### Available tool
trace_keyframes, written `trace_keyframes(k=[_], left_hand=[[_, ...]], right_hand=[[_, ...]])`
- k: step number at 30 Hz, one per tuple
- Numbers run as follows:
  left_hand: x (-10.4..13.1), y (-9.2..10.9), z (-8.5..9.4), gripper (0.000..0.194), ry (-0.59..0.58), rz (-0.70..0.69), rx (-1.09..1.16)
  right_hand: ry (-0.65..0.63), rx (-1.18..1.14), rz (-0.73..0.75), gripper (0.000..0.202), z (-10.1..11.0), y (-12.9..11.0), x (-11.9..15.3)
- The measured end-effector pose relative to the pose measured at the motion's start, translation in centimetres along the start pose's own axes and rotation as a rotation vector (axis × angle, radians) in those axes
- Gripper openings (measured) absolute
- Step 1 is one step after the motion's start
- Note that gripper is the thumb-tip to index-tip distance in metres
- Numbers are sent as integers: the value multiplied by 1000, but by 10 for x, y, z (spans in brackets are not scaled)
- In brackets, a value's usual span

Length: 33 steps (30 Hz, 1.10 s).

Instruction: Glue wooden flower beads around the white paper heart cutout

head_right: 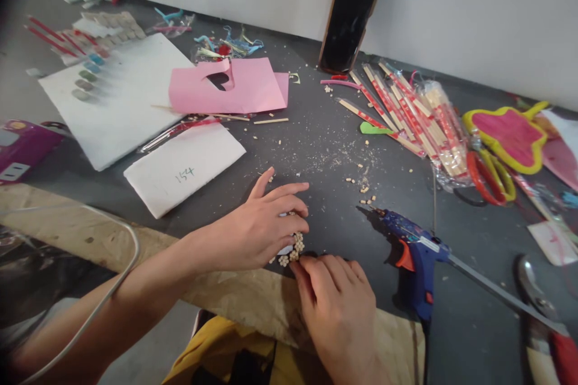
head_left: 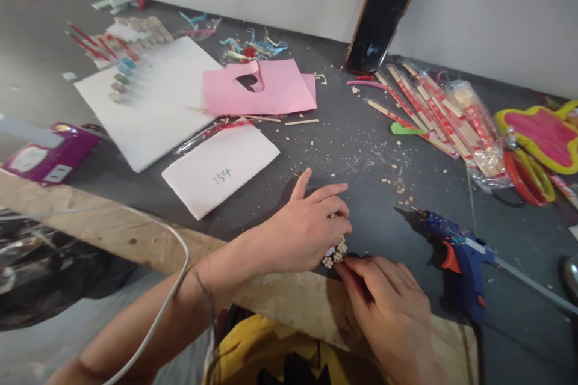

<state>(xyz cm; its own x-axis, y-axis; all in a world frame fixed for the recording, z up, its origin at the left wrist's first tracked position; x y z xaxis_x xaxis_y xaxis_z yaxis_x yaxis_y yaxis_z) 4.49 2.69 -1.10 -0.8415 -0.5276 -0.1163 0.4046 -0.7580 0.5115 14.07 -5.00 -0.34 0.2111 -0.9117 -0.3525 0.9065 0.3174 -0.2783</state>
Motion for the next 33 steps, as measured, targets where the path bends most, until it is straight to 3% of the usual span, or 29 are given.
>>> trace_keyframes(k=[12, 33], left_hand=[[-1, 0, 1, 19, -8, 11, 1], [-1, 0, 1, 22, 1, 6, -6]], right_hand=[[21, -27, 31, 4, 1, 0, 3], [23, -21, 3, 10, 1, 3, 2]])
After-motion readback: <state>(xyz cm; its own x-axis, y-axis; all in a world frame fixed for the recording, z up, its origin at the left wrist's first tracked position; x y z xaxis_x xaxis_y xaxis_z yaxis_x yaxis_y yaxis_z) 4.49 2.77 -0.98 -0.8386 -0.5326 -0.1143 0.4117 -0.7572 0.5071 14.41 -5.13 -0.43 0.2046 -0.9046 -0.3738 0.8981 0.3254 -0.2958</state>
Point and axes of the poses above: each hand's wrist, its own x-axis away from the middle knuckle, its own z-axis out of the back of the hand, y = z × x, the point moved 7 cm from there along -x, towards the middle knuckle
